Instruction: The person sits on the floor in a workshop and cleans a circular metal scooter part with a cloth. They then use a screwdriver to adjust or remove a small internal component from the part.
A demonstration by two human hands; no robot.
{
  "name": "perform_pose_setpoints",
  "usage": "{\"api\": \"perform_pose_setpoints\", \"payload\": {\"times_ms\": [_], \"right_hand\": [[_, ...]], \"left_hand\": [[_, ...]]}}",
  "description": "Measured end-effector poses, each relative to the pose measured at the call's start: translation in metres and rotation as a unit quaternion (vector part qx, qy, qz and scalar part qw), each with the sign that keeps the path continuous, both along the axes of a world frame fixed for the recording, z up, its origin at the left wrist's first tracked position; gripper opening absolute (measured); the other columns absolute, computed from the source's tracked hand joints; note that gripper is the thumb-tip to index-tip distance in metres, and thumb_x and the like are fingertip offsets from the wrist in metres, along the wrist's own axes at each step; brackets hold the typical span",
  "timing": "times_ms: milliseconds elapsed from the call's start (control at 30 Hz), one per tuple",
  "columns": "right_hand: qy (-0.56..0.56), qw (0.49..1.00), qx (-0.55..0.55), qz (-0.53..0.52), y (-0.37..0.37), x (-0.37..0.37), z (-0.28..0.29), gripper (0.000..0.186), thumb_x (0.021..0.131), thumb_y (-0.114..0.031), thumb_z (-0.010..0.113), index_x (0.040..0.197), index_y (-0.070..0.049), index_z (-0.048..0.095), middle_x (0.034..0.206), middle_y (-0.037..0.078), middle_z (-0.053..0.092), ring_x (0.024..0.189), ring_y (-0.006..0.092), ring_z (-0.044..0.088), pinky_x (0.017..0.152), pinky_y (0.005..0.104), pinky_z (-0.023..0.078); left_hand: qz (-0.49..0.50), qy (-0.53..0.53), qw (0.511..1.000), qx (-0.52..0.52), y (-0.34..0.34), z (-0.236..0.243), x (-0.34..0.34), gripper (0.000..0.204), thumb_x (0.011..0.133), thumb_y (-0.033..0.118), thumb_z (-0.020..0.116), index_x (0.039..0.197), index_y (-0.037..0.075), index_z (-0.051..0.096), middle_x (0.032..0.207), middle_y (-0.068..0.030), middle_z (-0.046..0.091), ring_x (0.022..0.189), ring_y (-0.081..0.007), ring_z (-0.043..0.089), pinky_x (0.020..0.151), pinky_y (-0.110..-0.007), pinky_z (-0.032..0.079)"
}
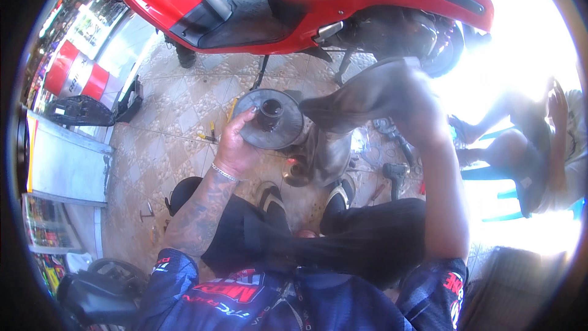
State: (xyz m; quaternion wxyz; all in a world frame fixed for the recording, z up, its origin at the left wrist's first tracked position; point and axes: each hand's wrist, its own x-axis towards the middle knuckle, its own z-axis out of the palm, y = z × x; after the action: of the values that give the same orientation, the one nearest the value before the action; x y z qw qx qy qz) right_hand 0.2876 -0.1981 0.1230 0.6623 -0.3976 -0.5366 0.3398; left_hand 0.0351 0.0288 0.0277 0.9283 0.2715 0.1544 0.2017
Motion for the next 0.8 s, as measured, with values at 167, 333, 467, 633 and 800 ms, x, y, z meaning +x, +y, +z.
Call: {"api": "perform_pose_setpoints", "payload": {"times_ms": [167,333,467,633,800], "right_hand": [[0.092,0.968,-0.173,-0.159,0.01,-0.03,-0.006,0.062,0.083,-0.009,0.064,0.142,0.005,0.052,0.125,0.015,0.064,0.115,0.0229,0.064,0.095,0.0383,0.053],[-0.279,0.941,0.071,-0.176,0.019,-0.033,-0.023,0.046,0.088,0.007,0.063,0.134,0.003,0.058,0.128,0.013,0.065,0.119,0.0229,0.064,0.104,0.0374,0.05],[-0.212,0.93,0.0,-0.299,0.047,-0.046,-0.049,0.039,0.089,0.003,0.076,0.125,0.002,0.061,0.123,0.013,0.069,0.113,0.0216,0.068,0.101,0.0372,0.053],[-0.348,0.863,-0.259,-0.258,0.082,-0.059,-0.11,0.05,0.08,-0.02,0.079,0.127,-0.011,0.065,0.121,0.018,0.067,0.11,0.0382,0.066,0.095,0.0479,0.055],[-0.118,0.893,-0.378,-0.214,0.107,-0.071,-0.161,0.071,0.076,-0.032,0.082,0.136,-0.002,0.058,0.126,0.025,0.067,0.116,0.0385,0.066,0.101,0.0447,0.053]], "left_hand": [[-0.003,0.019,1.0,-0.012,0.0,0.002,0.001,0.034,0.103,0.024,0.059,0.129,0.003,0.062,0.126,-0.0105,0.07,0.116,-0.0244,0.068,0.103,-0.044,0.055],[-0.013,0.01,0.999,-0.029,0.003,0.001,0.002,0.037,0.103,0.027,0.058,0.132,0.004,0.061,0.13,-0.0111,0.068,0.121,-0.0265,0.065,0.107,-0.046,0.05],[-0.01,0.022,1.0,0.0,0.008,-0.009,0.002,0.042,0.103,0.029,0.056,0.137,0.005,0.058,0.136,-0.0119,0.064,0.128,-0.0295,0.059,0.112,-0.05,0.044],[-0.026,0.005,0.999,0.017,0.012,-0.028,0.004,0.045,0.103,0.028,0.056,0.141,0.005,0.057,0.135,-0.0121,0.065,0.126,-0.0297,0.06,0.112,-0.05,0.044],[-0.013,0.183,0.982,0.042,0.025,-0.04,0.002,0.052,0.106,0.037,0.047,0.147,0.006,0.049,0.143,-0.0152,0.058,0.127,-0.0375,0.059,0.097,-0.065,0.051]]}}
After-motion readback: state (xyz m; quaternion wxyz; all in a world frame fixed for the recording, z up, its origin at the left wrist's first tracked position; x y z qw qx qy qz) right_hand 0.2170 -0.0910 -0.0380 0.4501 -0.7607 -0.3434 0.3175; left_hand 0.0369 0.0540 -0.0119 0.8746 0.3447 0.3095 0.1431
